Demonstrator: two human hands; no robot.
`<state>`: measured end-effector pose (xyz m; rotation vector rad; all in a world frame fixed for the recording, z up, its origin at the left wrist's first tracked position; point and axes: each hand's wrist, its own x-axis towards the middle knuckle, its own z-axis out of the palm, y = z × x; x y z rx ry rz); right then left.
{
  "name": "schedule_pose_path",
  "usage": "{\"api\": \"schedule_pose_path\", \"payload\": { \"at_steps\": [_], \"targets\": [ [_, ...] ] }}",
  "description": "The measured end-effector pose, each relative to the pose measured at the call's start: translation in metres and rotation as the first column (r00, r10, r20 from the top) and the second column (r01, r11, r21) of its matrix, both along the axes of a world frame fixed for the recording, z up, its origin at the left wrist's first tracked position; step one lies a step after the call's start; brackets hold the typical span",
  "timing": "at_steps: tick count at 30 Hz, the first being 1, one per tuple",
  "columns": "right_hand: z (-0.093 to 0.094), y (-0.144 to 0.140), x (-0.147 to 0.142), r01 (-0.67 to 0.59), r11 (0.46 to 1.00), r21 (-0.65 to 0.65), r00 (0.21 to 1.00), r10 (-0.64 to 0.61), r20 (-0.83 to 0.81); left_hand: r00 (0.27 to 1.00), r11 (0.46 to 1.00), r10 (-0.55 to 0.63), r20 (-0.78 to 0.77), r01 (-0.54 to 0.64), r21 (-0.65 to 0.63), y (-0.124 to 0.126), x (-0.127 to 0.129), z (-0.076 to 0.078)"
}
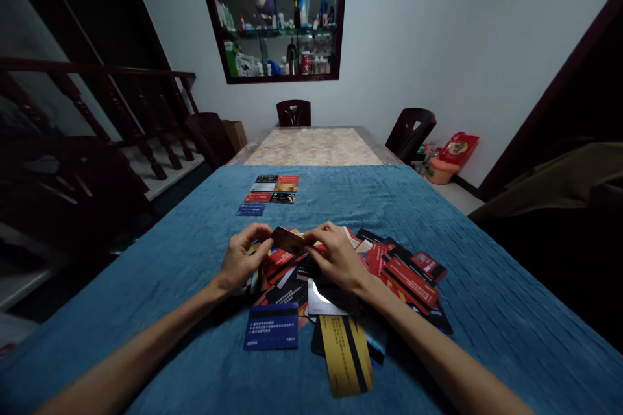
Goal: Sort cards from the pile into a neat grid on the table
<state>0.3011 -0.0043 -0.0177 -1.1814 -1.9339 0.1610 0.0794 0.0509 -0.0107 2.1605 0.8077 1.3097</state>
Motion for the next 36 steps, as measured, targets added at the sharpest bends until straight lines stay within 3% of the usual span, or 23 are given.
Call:
{"api": "schedule_pose_path", "payload": {
  "at_steps": [16,25,36],
  "targets": [
    [0.0012,-0.0005,0.0084,0.019,0.997,0.080,0.981,-0.034,0.190,0.986,0.997,0.042,-0.161,-0.032,0.064,0.0034,-0.0027,-0.0072],
    [-0.0035,0.0007,0.0093,0.022,0.997,0.068,0.975,-0.036,0.219,0.990,0.999,0.002,-0.144,0.004,0.043,0.0031,-0.0029,-0.0079],
    [-0.0075,0.0012,0.0064,0.028,0.987,0.161,0.951,-0.076,0.299,0.982,0.992,-0.069,-0.177,0.086,0.090,0.0035,-0.0037,-0.0102]
  ]
}}
